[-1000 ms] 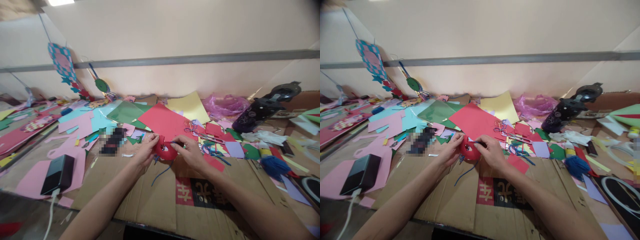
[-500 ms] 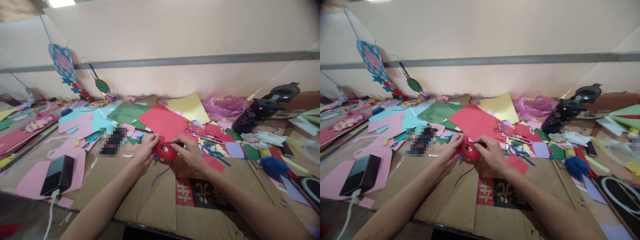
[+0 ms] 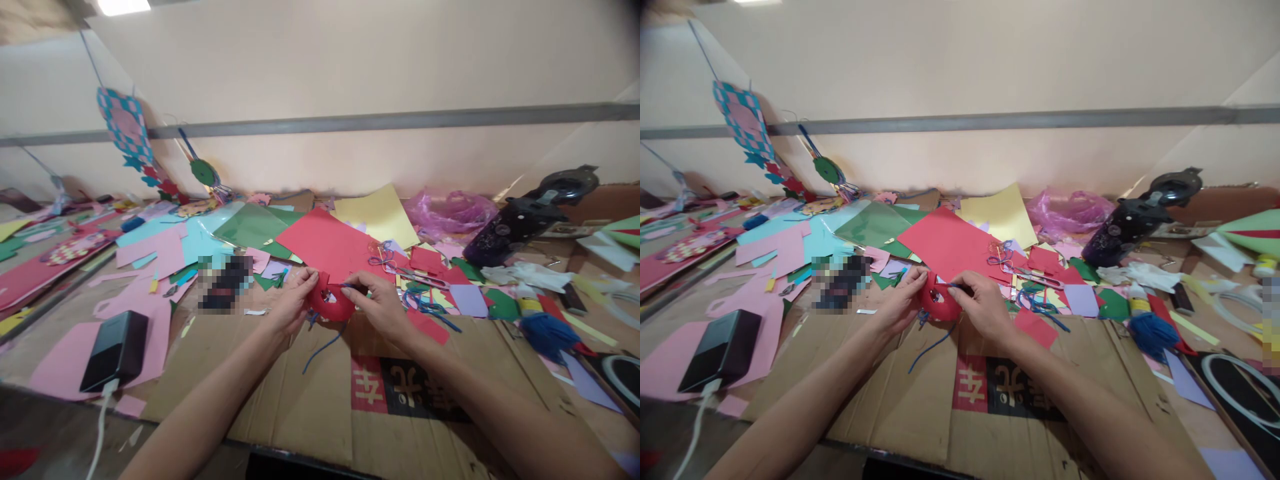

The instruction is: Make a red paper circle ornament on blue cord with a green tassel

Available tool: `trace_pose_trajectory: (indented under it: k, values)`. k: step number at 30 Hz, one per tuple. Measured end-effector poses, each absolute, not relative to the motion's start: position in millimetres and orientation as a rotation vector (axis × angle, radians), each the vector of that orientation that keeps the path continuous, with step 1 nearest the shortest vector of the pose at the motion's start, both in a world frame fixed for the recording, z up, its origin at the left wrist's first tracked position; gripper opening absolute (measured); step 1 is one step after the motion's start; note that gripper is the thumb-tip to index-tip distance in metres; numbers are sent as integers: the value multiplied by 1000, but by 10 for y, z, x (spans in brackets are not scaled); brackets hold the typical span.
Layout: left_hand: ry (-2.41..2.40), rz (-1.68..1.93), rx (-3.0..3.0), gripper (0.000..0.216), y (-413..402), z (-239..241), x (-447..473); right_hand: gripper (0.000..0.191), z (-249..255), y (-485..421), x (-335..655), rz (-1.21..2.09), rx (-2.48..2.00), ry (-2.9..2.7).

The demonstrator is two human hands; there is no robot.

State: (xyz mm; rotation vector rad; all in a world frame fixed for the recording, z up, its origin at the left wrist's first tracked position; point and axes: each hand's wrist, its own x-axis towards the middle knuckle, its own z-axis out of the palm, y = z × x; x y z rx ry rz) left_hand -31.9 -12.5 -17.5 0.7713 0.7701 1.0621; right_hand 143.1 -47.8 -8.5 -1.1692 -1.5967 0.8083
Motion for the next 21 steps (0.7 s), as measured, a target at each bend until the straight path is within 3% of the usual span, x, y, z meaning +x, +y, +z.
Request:
trace_pose_trajectory:
  k: [21]
  values:
    - [720, 1065, 766, 39, -113, -246, -313, 13, -156, -430, 1435, 1006, -1119, -1472]
